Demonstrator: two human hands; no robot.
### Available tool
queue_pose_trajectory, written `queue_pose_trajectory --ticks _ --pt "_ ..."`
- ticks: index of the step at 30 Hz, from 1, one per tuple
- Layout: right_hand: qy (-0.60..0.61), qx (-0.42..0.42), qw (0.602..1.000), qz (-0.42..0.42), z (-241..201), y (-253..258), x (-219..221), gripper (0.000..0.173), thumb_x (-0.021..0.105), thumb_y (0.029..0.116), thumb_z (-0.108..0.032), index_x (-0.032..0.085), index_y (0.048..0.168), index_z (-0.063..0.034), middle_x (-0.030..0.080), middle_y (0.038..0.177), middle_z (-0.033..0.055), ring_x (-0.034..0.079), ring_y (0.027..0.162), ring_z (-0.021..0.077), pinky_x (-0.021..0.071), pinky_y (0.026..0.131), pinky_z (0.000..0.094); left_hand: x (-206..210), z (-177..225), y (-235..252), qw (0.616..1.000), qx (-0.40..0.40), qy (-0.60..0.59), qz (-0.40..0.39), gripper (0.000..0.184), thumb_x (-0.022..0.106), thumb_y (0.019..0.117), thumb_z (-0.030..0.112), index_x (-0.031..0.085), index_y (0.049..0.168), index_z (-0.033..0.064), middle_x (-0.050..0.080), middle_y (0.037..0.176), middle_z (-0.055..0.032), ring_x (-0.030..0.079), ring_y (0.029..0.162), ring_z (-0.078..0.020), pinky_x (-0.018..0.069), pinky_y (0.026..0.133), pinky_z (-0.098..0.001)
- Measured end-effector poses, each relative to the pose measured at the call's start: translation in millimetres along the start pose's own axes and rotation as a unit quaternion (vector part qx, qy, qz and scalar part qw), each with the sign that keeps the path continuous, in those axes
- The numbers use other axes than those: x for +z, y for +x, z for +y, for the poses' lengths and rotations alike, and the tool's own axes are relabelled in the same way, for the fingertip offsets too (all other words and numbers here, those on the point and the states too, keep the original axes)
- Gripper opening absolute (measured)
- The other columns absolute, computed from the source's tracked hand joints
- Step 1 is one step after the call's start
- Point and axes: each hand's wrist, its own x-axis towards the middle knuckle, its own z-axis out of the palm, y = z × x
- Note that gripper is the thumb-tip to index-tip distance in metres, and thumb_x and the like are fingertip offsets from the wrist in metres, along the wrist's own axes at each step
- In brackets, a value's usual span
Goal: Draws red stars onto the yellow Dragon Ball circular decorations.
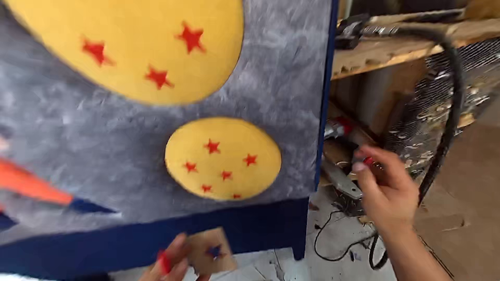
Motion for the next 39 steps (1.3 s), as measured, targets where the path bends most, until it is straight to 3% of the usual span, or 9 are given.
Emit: queue_pose_trajectory --ticks 3,6,9,11,15,20,25,30,39 --pt "0.018 -0.025 0.998 -0.056 -6 -57 18 0.031 0.065 0.0993 -0.032 0.069 0.125 -0.0151 0.071 0.107 0.0003 0.055 0.062 0.003 0.0481 0.051 0.0222 36 -4 9 0.992 0.081 0.094 0.025 0.066 0.081 0.0888 0.032 0.048 0.145 0.0285 0.057 0.148 -0.0054 0.065 0.122 -0.0204 0.0574 0.096 -0.0377" --pt "0.024 -0.086 0.993 -0.077 -26 -74 34 0.031 0.068 0.0977 -0.03 0.07 0.125 -0.0153 0.071 0.104 -0.0002 0.057 0.065 0.0023 0.0491 0.053 0.0197 58 -2 45 0.979 0.15 0.131 0.052 0.059 0.075 0.0941 0.031 0.048 0.146 0.0245 0.057 0.147 -0.0086 0.068 0.114 -0.0223 0.0594 0.088 -0.0372" --pt "-0.008 -0.172 0.98 -0.1 -43 -66 55 0.043 0.074 0.0938 -0.036 0.067 0.128 -0.0113 0.071 0.105 0.0045 0.063 0.07 0.0099 0.0549 0.057 0.0279 67 0 77 0.969 0.187 0.15 0.058 0.053 0.072 0.0958 0.027 0.051 0.143 0.0176 0.055 0.148 -0.0131 0.07 0.107 -0.024 0.0594 0.083 -0.0368" --pt "-0.027 -0.209 0.97 -0.12 -50 -51 69 0.056 0.078 0.0905 -0.043 0.064 0.134 -0.0098 0.069 0.108 0.0075 0.062 0.071 0.0145 0.0549 0.057 0.0325 64 -3 96 0.968 0.199 0.146 0.054 0.052 0.073 0.0954 0.023 0.053 0.142 0.0136 0.055 0.148 -0.0168 0.07 0.111 -0.0267 0.0602 0.086 -0.0388" --pt "-0.056 -0.251 0.955 -0.15 -52 -24 89 0.071 0.079 0.0887 -0.045 0.055 0.145 -0.0082 0.068 0.117 0.012 0.071 0.091 0.0224 0.0618 0.067 0.0387 53 -10 118 0.969 0.213 0.127 0.01 0.052 0.074 0.0952 0.02 0.053 0.142 0.0083 0.053 0.15 -0.0211 0.067 0.119 -0.0296 0.0601 0.09 -0.0409" --pt "-0.084 -0.265 0.95 -0.141 -52 -16 100 0.072 0.079 0.0896 -0.042 0.054 0.148 -0.0089 0.069 0.119 0.0127 0.072 0.087 0.0228 0.0601 0.062 0.0371 54 -8 122 0.964 0.222 0.145 -0.001 0.048 0.072 0.0964 0.016 0.055 0.14 0.005 0.052 0.151 -0.021 0.068 0.117 -0.0283 0.06 0.088 -0.0377" --pt "-0.102 -0.248 0.956 -0.116 -53 -16 107 0.064 0.079 0.0898 -0.037 0.058 0.144 -0.009 0.07 0.11 0.0114 0.07 0.078 0.0216 0.0562 0.056 0.0359 60 -12 123 0.956 0.236 0.174 0.019 0.046 0.069 0.0987 0.016 0.054 0.141 0.0079 0.052 0.15 -0.0219 0.069 0.112 -0.0307 0.0589 0.085 -0.0375" --pt "-0.122 -0.24 0.956 -0.115 -58 -19 108 0.072 0.081 0.0878 -0.038 0.054 0.148 -0.0098 0.068 0.117 0.012 0.071 0.083 0.0222 0.0581 0.058 0.0364 62 -13 121 0.958 0.23 0.169 0.032 0.048 0.069 0.0986 0.017 0.053 0.143 0.0085 0.051 0.151 -0.022 0.068 0.115 -0.0308 0.0588 0.087 -0.0377" --pt "-0.156 -0.226 0.958 -0.088 -65 -23 116 0.071 0.082 0.0859 -0.036 0.056 0.148 -0.0123 0.067 0.114 0.0125 0.069 0.077 0.0228 0.0556 0.053 0.0369 61 -10 117 0.966 0.206 0.155 0.036 0.048 0.069 0.0989 0.017 0.053 0.143 0.008 0.05 0.153 -0.0229 0.068 0.116 -0.0323 0.0596 0.088 -0.0397"
